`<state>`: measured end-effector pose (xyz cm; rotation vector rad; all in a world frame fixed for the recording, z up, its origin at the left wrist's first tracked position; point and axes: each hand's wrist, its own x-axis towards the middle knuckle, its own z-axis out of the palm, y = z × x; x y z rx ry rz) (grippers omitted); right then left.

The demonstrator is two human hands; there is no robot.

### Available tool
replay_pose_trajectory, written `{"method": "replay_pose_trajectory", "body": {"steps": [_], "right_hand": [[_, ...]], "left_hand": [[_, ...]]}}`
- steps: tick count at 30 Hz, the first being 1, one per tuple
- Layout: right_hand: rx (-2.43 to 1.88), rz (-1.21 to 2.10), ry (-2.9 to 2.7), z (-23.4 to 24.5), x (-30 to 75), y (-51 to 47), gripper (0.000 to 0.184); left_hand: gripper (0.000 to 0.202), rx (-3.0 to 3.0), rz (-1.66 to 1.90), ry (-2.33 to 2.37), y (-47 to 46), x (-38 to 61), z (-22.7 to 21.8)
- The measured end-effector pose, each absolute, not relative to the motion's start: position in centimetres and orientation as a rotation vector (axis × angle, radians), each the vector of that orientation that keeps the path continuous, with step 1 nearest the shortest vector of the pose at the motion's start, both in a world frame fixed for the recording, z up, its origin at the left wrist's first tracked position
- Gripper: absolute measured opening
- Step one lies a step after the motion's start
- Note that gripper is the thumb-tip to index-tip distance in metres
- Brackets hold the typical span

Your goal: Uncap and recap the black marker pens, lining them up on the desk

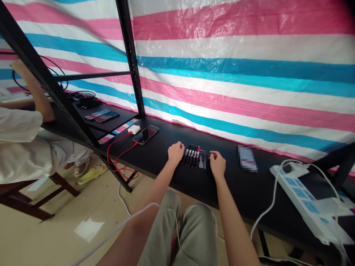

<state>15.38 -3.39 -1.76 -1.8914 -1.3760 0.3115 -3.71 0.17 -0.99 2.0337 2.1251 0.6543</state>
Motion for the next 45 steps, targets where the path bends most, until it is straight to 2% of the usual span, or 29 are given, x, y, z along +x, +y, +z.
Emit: {"method": "replay_pose_trajectory", "body": {"steps": [21,40,45], "right_hand": [[-1.839,0.361,-1.576,-1.7,15.2,-3.9,0.028],[-1.847,0.271,-1.417,-2.0,15.6,-4.3,0.028],[-2.036,0.231,-1.388,-1.7,15.3,-4.9,0.031]], "left_hand": [[0.028,2.021,0.697,1.965,0.9,-4.3,-2.3],[0.025,2.025,0.778,1.903,1.0,-4.5,-2.7],[0.021,2.110,0.781,1.910,0.7,-4.4,-2.6]]}}
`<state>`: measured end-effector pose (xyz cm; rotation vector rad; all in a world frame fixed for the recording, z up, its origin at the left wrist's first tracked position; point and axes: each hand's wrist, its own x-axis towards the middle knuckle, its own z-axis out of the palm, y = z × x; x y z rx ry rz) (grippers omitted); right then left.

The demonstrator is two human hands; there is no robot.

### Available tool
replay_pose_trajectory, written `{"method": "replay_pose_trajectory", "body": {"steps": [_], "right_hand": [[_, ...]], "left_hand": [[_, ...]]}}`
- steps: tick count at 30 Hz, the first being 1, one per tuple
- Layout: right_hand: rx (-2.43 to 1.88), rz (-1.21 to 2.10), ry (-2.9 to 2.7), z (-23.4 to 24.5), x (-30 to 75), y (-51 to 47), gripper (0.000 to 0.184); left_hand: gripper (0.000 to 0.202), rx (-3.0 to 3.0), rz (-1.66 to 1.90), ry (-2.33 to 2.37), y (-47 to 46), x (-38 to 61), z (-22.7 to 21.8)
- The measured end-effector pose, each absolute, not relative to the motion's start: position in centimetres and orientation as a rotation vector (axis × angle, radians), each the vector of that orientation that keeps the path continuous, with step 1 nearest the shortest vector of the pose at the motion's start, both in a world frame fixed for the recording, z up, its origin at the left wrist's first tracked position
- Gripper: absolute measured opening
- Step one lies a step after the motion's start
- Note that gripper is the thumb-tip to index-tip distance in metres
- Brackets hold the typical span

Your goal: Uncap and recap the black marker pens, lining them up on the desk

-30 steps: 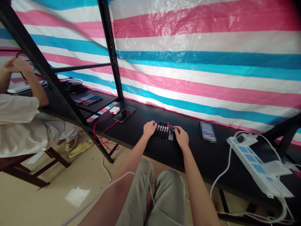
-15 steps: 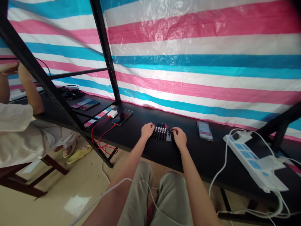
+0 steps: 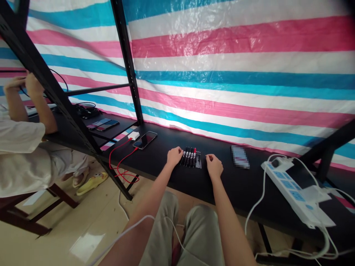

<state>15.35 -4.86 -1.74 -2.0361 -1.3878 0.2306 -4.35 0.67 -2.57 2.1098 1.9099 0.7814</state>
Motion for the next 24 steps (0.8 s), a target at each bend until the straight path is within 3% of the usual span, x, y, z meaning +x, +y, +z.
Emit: {"method": "replay_pose_trajectory", "body": {"steps": [4,18,24], "right_hand": [[-2.164,0.169,-1.425,-1.4,15.1,-5.1,0.042],[-2.206,-0.046,-1.634,-1.0,13.8,-5.4,0.029],[-2.223,-0.007,-1.590,-0.9,13.8,-5.2,0.035]], "left_hand": [[0.021,2.132,0.739,1.932,0.5,-4.3,-2.3],[0.019,2.051,0.843,1.818,0.1,-4.4,-2.1],[0.017,2.075,0.883,1.765,0.1,-4.6,-2.3]]}}
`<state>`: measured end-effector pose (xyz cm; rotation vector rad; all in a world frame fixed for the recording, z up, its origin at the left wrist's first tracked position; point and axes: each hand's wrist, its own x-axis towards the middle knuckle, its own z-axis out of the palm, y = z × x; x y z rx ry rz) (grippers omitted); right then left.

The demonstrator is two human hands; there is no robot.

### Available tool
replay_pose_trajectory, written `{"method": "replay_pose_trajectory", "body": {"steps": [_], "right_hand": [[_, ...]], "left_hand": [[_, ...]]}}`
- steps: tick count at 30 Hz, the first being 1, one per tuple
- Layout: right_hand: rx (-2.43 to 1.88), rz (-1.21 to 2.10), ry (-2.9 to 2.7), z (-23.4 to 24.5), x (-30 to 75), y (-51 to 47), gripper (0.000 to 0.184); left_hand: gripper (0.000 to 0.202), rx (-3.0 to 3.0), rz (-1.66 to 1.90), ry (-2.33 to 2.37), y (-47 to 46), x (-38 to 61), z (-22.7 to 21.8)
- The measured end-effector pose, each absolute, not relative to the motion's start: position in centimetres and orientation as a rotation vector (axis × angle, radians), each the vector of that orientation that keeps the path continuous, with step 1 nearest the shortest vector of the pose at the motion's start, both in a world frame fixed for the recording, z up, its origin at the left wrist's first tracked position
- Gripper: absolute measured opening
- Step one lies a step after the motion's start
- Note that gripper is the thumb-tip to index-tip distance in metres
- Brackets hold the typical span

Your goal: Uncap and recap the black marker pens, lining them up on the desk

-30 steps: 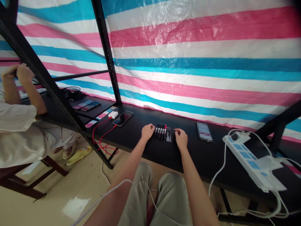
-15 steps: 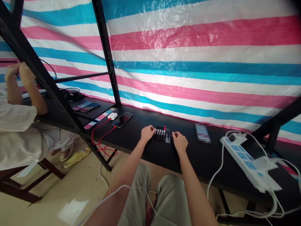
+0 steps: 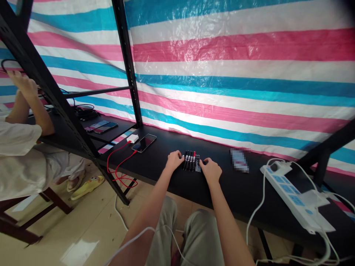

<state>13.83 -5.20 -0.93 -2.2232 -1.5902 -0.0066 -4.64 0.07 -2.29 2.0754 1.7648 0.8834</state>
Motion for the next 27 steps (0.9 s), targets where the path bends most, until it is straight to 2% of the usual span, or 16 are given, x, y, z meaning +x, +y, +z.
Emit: {"method": "replay_pose_trajectory", "body": {"steps": [11,16,19,23,27], "right_hand": [[-2.213,0.142,-1.531,-0.9,14.2,-5.1,0.028],[-2.262,0.084,-1.505,-0.8,14.5,-5.0,0.024],[-2.346,0.209,-1.571,-0.1,16.0,-4.3,0.025],[-2.465,0.298,-1.667,0.6,18.6,-3.3,0.025],[-2.403,0.226,-1.583,-0.2,19.5,-3.3,0.027]], "left_hand": [[0.013,2.143,0.814,1.876,-0.7,-4.1,-2.0],[0.011,2.126,0.835,1.956,-0.5,-4.0,-2.4],[0.010,2.003,0.857,2.069,-0.4,-4.6,-2.3],[0.013,1.904,0.823,2.218,-0.4,-5.1,-2.2],[0.023,2.059,0.896,2.277,-0.5,-4.7,-2.3]]}}
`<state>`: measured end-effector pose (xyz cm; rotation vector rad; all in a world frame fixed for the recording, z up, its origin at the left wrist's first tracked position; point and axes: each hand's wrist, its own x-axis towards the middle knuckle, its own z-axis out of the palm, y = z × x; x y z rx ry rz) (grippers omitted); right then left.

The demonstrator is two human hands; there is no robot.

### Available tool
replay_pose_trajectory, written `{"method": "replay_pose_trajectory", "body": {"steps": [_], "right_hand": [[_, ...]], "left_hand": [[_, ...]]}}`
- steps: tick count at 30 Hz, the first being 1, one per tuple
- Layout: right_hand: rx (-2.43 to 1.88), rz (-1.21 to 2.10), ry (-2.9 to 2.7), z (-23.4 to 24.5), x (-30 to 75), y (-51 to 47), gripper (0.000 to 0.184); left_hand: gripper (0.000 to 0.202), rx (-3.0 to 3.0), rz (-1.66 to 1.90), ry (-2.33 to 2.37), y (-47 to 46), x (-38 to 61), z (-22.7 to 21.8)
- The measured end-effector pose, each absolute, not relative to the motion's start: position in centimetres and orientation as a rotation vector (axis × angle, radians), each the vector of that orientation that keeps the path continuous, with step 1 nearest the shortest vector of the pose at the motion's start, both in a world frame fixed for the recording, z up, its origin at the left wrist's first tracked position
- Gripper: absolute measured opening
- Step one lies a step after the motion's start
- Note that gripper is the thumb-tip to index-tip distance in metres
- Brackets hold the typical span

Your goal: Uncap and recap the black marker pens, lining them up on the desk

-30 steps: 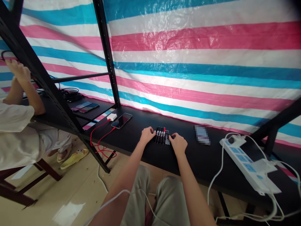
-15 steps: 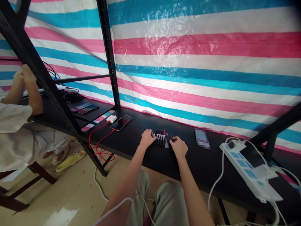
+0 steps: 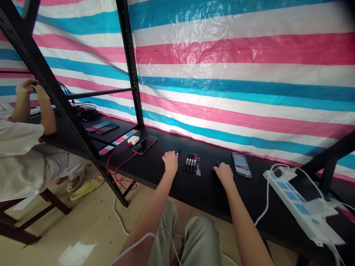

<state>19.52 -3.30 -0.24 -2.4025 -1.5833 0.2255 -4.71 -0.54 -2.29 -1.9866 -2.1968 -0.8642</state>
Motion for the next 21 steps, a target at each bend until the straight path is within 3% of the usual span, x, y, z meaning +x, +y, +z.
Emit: {"method": "replay_pose_trajectory", "body": {"steps": [4,11,21], "right_hand": [[-2.044,0.170,-1.309,-1.8,19.4,-3.5,0.031],[-1.194,0.876,-1.063,-1.7,18.8,-3.2,0.040],[-1.090,0.966,-1.002,-1.0,18.5,-3.9,0.044]], "left_hand": [[0.027,-1.904,-0.870,-2.042,-0.8,-4.4,-2.0],[0.023,-2.293,-0.861,-1.609,-1.6,-3.4,-0.8],[0.023,-2.450,-0.794,-1.491,-1.9,-3.0,-0.7]]}}
